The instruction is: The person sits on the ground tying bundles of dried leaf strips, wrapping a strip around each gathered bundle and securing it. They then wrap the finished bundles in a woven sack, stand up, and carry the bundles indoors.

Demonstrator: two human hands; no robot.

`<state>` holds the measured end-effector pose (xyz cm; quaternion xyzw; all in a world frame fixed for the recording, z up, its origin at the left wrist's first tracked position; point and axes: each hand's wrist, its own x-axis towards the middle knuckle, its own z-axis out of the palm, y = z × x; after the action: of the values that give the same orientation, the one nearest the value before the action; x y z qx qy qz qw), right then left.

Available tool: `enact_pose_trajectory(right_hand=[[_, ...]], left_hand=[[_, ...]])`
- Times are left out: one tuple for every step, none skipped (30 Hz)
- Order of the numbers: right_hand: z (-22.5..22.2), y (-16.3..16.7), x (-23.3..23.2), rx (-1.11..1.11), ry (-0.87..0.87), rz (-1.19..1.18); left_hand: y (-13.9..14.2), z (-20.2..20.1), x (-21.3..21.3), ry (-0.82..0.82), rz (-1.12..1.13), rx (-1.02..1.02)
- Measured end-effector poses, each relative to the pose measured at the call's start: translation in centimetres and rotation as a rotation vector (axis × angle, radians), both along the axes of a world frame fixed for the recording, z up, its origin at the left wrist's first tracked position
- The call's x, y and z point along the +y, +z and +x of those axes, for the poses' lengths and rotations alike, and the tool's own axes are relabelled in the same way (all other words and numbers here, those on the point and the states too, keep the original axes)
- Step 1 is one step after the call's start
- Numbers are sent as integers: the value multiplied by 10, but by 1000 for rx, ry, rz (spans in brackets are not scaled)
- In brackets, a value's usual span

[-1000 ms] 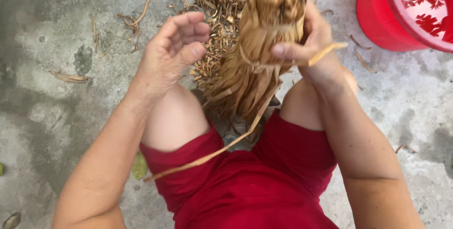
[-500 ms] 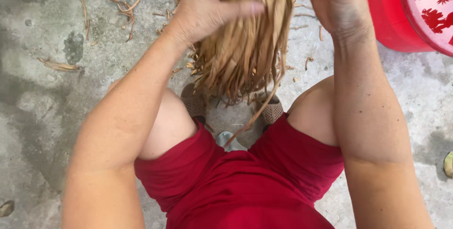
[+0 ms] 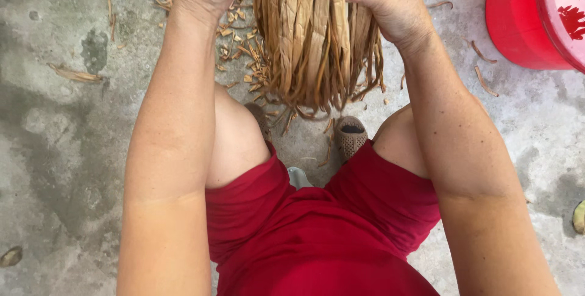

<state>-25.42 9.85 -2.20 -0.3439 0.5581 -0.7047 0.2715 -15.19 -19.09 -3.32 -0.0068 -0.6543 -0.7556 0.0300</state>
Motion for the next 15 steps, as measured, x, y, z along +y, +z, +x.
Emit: enact_pose_trajectory(right_hand=[[-3, -2, -1, -1, 9, -28], [-5, -5, -2, -5, 21, -53], [-6, -7, -3, -64, 28, -50], [-7, -9, -6, -124, 35, -48], [-6, -11, -8, -181, 40, -47], [-5, -13, -10, -169, 32, -59], [-3, -13, -13, -153, 26, -71], [-2, -13, -15, -134, 25, -85], [-1, -12, -18, -60, 3, -86], [3, -10, -18, 16, -20, -91], [7, -8, -19, 92, -44, -99], [10, -5, -19, 133, -89, -61], [14, -1, -17, 173, -135, -22], [17, 2, -16, 213, -181, 19], [20, 6, -15, 238, -187, 15]], left_hand=[[-3, -1, -1, -29, 26, 0], [-5, -5, 1, -80, 57, -2], [-9, -7, 5, -109, 92, -3], [-11, -10, 9, -102, 124, 18], [-12, -13, 13, -98, 159, 36], [-12, -16, 17, -94, 193, 54], [-10, -18, 20, -88, 225, 77], [-7, -19, 22, -77, 255, 102], [-3, -20, 23, -67, 282, 130], [3, -19, 24, -38, 293, 160], [8, -17, 24, -11, 304, 190], [12, -15, 25, 15, 317, 218], [17, -14, 25, 58, 309, 232], [20, -12, 26, 100, 303, 248], [23, -12, 27, 144, 299, 262]])
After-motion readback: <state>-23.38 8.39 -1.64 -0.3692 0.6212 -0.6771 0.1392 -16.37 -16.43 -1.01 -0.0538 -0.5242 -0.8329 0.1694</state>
